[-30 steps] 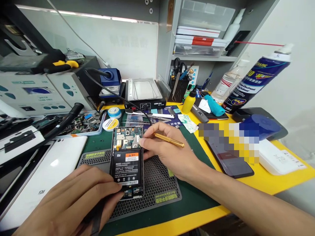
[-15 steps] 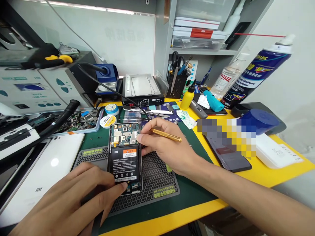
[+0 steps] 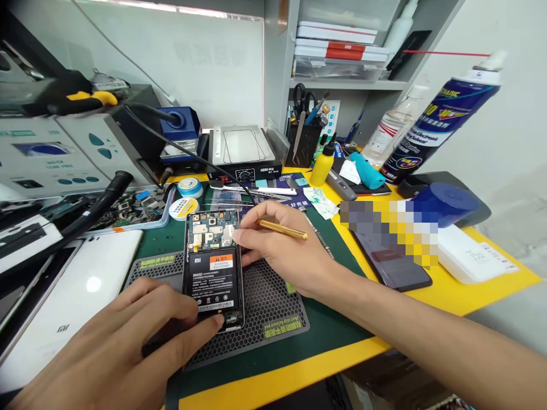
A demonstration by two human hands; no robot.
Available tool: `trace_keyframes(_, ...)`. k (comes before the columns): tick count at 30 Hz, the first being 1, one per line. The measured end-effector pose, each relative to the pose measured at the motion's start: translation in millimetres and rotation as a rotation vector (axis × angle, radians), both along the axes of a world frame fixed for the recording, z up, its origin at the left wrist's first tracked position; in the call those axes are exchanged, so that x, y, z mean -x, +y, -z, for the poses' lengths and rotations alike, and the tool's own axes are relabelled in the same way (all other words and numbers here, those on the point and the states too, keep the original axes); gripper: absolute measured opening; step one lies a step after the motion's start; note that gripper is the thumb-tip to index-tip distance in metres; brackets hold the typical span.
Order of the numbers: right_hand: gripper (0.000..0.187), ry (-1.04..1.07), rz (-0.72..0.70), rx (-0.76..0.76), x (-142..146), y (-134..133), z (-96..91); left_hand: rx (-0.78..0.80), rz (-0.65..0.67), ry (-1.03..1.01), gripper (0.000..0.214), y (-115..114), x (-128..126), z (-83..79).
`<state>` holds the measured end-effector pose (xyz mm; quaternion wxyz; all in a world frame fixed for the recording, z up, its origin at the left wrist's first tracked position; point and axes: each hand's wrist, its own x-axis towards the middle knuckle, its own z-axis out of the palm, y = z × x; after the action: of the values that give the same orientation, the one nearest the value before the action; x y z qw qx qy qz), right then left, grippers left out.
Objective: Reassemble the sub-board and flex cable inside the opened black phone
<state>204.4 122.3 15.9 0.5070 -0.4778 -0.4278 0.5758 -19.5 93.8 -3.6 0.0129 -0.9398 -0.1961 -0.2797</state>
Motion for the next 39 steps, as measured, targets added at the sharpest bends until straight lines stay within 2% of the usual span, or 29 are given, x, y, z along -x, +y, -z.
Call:
trace_keyframes(11,0.023,0.008,0.003,0.002,1.9,0.5,0.1,0.062,-0.002,0.035,0.036,-1.0,0.9,-1.2)
trace_keyframes(24,0.025,0.011,0.004,0.016,2.4,-0.1,-1.2,0.041,0.003,0.024,0.037,0.3,-1.6,0.6)
trace_keyframes(27,0.024,0.014,0.007,0.013,3.3,0.1,-1.5,-0.007,-0.007,0.037,0.040,0.3,-3.6,0.1)
trace_keyframes(33,0.025,0.029,0.003,0.009,3.7,-0.7,-1.8,-0.187,-0.028,0.188,0.039,0.4,-7.7,-6.1)
trace_keyframes(39,0.024,0.041,0.004,0.012,3.3,-0.9,-1.8,-0.219,-0.042,0.114,0.040,3.0,-11.6,-6.0)
